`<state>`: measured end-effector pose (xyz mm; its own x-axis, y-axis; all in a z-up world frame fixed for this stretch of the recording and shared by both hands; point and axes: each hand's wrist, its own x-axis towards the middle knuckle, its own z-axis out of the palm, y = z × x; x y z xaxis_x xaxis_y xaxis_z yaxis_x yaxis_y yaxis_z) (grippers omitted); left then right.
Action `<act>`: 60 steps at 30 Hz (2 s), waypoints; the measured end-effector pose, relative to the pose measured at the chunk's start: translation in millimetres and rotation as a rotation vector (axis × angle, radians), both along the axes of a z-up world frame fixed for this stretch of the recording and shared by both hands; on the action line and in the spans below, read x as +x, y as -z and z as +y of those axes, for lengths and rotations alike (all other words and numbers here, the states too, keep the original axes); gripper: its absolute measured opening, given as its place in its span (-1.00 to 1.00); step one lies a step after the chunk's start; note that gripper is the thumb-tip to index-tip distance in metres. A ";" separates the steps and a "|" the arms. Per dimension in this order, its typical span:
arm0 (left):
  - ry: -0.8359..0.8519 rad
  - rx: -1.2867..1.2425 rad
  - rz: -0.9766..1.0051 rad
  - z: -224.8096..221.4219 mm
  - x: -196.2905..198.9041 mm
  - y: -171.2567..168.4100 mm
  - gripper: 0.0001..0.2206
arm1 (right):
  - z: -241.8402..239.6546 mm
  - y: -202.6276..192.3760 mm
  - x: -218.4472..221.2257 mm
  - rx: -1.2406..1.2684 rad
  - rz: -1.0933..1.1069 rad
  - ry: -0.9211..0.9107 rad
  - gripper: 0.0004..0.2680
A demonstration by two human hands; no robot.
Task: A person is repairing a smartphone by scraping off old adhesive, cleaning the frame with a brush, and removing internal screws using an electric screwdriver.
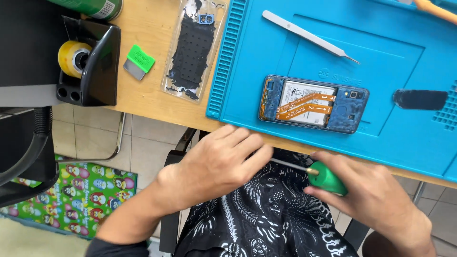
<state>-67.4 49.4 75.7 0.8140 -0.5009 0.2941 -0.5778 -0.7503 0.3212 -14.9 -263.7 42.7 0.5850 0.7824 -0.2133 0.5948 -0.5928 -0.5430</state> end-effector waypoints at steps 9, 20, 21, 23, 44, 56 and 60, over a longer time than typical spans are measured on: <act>0.105 0.146 -0.035 15.1 -69.9 6.8 -0.80 | 18.3 -4.9 -41.0 -0.081 -0.038 -0.224 -0.51; -0.403 0.029 -0.028 120.5 -207.1 75.2 -0.85 | 3.7 -8.5 -67.0 -0.284 0.111 -0.219 -0.49; -0.400 0.029 -0.031 138.6 -226.2 101.2 -0.85 | -1.3 -8.6 -66.4 -0.284 0.109 -0.216 -0.49; -0.898 0.218 0.183 174.3 -260.5 153.2 -0.88 | -11.9 -8.6 -61.8 -0.370 0.054 -0.047 -0.48; -0.260 -0.205 0.070 -5.0 28.0 45.5 -0.78 | -35.8 -10.0 65.5 -0.525 -0.469 0.122 -0.51; -0.311 -1.416 0.374 -41.0 35.2 43.7 -0.71 | 86.9 -52.3 93.7 0.486 -0.065 -0.278 -0.55; -0.411 -1.330 0.006 17.0 86.5 10.6 -0.79 | 82.8 -21.2 142.0 0.305 -0.320 -0.084 -0.73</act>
